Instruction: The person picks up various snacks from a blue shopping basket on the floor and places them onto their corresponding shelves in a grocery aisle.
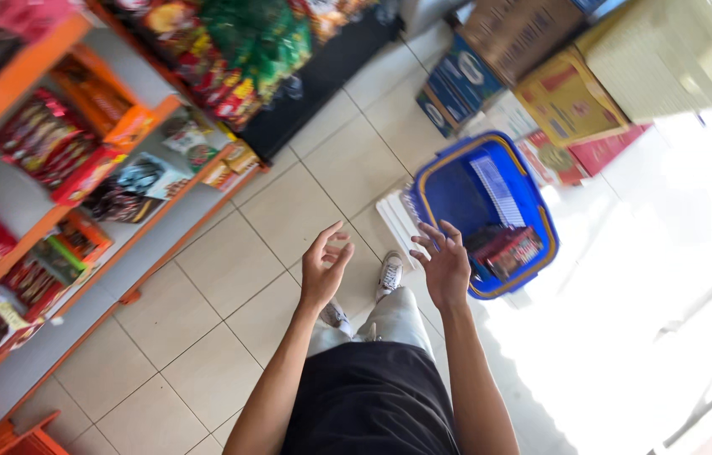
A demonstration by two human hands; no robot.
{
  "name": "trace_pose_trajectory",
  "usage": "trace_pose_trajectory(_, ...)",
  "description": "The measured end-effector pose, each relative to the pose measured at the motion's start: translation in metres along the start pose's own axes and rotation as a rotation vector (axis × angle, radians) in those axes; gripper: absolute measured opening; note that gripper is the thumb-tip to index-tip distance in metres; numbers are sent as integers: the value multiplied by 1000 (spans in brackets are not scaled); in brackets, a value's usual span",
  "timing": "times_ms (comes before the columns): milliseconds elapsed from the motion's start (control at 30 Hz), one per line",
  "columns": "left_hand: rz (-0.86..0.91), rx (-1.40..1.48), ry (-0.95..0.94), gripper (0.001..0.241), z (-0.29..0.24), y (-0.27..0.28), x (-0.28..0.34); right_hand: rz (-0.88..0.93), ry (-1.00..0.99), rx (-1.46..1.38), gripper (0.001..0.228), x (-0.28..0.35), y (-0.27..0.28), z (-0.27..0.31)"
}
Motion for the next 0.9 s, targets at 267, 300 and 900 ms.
trace_pose_trajectory(267,366,-83,213,80,65,-179,-34,-314,-70,142,65,8,136,59)
trace_pose_trajectory(300,406,-104,249,82,81,-198,-37,-357,-93,200,69,8,153,61)
trace_pose_trajectory(900,798,-481,564,100,256,-421,-33,-721,-342,329,81,-11,308,48)
Point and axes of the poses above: each hand's wrist, its own x-axis away from the middle knuckle, its own y-axis out of the back of the hand, z = x × y, the point moved 5 cm from there along -x, towards the middle knuckle, and after that the axes turned 12 degrees about x, right-handed, at the moved point
